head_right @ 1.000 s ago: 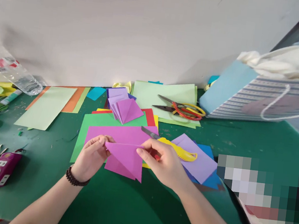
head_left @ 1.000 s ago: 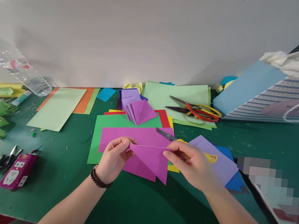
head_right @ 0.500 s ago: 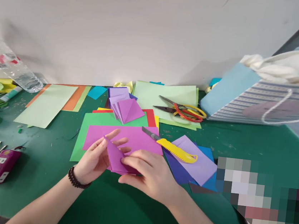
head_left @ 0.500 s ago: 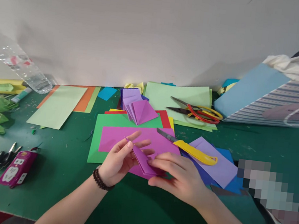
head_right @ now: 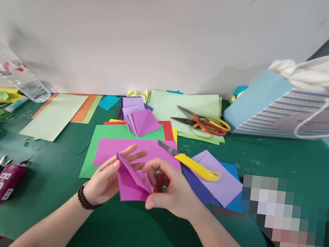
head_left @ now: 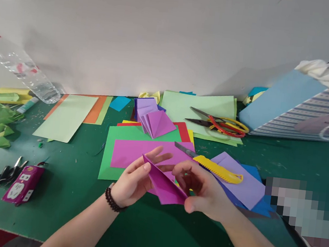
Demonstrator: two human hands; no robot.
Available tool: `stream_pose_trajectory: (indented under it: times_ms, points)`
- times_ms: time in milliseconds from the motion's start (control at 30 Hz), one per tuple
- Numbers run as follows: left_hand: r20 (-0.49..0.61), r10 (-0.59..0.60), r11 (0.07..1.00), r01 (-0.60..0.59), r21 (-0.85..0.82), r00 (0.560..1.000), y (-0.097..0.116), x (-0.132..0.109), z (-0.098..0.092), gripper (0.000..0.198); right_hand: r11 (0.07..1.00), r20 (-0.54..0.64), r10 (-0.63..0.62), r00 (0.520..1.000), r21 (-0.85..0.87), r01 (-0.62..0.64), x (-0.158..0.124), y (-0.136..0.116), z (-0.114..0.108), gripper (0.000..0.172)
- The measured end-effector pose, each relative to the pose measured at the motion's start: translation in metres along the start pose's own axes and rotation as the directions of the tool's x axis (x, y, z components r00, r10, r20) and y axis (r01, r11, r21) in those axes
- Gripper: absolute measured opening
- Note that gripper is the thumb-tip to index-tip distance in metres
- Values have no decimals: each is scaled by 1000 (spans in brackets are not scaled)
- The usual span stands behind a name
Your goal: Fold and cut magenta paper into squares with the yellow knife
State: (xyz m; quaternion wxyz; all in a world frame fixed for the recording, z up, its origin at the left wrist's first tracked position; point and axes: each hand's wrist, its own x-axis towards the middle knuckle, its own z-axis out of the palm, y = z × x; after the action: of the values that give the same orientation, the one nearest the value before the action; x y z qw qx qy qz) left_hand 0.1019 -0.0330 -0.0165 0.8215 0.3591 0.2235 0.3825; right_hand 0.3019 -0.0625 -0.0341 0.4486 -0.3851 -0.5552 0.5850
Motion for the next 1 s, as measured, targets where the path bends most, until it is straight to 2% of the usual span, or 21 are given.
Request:
stream_pose_trajectory:
  times_ms: [100,200,300,367,500,567,633,667,700,767,800,833,867,933,1000]
  points:
    - [-12,-46,998,45,-42,999,2,-1,0,47,1000,-167,22,986,-10,-24,4,0,-2,45]
    - [-75,-96,994,91,-62,993,0,-1,-1,47,990,-370,47,928,-108,-93,6,-1,-3,34]
    - [-186,-81,997,77,-27,979,-1,2,-3,38,983,-440,33,898,-150,-109,7,0,-4,35]
    - [-255,-59,998,61,2,965,-1,5,-4,39,985,-457,33,889,-136,-107,7,2,-5,35]
    - [-325,-21,1000,25,9,945,0,8,-5,51,986,-433,87,897,-88,-138,10,4,-4,43]
    - [-337,1,999,11,33,942,0,9,-6,51,985,-408,70,910,-116,-127,11,3,-3,46]
    - [-364,36,995,-1,97,931,-2,9,-8,45,968,-418,-48,907,-244,-61,8,2,-1,42]
    - [-383,58,991,-6,135,922,-3,9,-9,40,934,-421,-157,893,-358,-4,6,2,0,39]
    - [-400,78,985,-10,170,913,-4,9,-10,36,865,-389,-294,873,-498,69,4,3,1,34]
    - [-418,108,974,-12,226,902,-5,9,-12,31,617,-184,-543,819,-750,241,-1,5,3,26]
    - [-416,117,969,-12,246,902,-5,8,-12,31,481,-47,-611,790,-815,324,-3,6,4,25]
    - [-408,125,963,-12,269,905,-5,8,-12,32,384,63,-641,765,-837,390,-5,7,5,26]
    - [-395,134,956,-14,293,909,-4,7,-12,35,343,114,-652,750,-838,425,-5,8,5,27]
    - [-369,156,945,-30,326,916,-2,5,-10,39,406,35,-648,761,-829,384,-3,7,4,29]
    - [-322,203,890,-38,453,925,2,5,-9,44,533,-141,-614,776,-800,277,1,4,1,24]
